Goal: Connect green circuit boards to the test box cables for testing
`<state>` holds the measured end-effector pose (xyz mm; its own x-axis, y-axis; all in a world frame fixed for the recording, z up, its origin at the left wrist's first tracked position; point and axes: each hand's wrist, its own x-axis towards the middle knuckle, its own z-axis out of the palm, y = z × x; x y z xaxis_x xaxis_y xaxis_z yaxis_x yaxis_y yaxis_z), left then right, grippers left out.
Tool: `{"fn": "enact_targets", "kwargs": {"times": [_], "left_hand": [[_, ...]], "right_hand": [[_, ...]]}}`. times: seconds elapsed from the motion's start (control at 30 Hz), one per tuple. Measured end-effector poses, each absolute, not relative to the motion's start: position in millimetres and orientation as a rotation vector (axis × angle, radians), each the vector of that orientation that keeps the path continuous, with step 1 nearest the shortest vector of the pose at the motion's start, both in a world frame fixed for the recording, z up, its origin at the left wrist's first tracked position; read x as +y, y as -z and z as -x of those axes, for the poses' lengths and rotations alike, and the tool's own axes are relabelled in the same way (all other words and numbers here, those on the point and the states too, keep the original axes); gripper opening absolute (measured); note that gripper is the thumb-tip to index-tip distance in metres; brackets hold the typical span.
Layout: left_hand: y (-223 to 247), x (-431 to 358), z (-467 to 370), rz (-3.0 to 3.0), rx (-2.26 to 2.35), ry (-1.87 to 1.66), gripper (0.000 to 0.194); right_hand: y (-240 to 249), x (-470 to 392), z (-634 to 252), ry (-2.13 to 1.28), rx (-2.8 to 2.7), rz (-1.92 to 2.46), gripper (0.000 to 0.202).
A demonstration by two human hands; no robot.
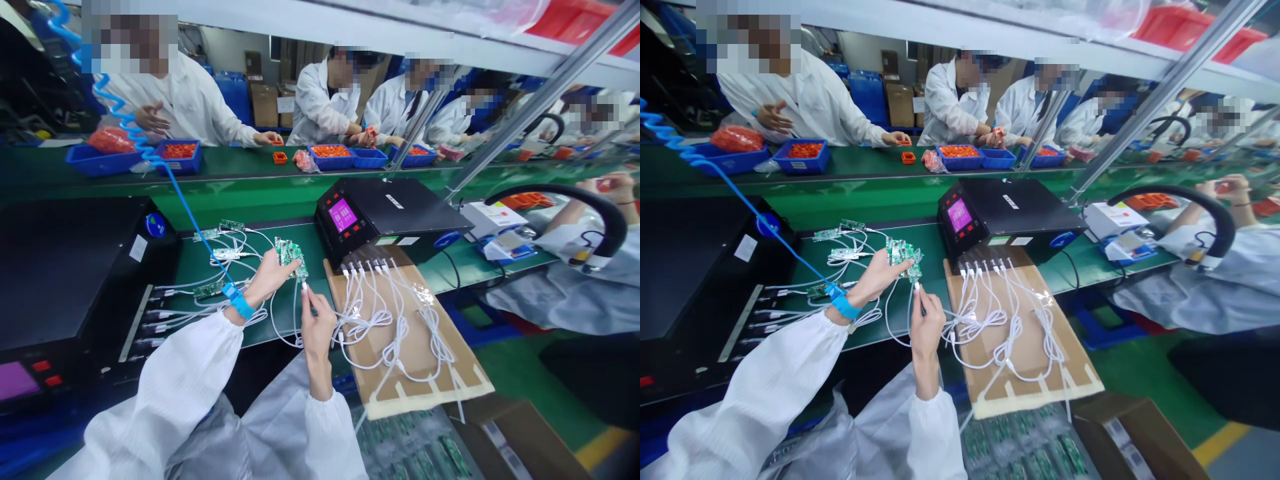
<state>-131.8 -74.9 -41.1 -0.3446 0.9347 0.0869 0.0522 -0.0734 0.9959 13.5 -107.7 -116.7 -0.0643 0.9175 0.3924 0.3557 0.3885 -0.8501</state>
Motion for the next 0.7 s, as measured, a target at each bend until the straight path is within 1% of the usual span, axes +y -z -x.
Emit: {"fn": "enact_targets", "kwargs": {"times": [0.13,0.33,0.43,0.6,0.7], "left_hand": [[41.8,-73.3,132.6,-1.084,1.401,-1.515,0.026],[40.5,-71.2,133.8,-0.983,1.392,-1.427,0.035],[38.0,-71.1,135.2,-0.951,1.374,-1.440,0.032],[37.7,-69.4,137.4,-0.996,1.400,-1.458,0.026],[39.3,-66.6,135.4,-1.021,1.425,-1.455,0.021]], "right_hand": [[116.9,-109.1,-11.9,-0.707,-1.628,1.145,0.045],[120.3,-109.4,-6.7,-0.707,-1.625,1.149,0.043],[113.5,-106.9,-10.9,-0.697,-1.655,1.151,0.040],[95.6,-115.4,-41.5,-0.507,-1.817,1.142,0.023],[99.9,-128.1,-57.1,-0.501,-2.042,1.151,0.026]]}}
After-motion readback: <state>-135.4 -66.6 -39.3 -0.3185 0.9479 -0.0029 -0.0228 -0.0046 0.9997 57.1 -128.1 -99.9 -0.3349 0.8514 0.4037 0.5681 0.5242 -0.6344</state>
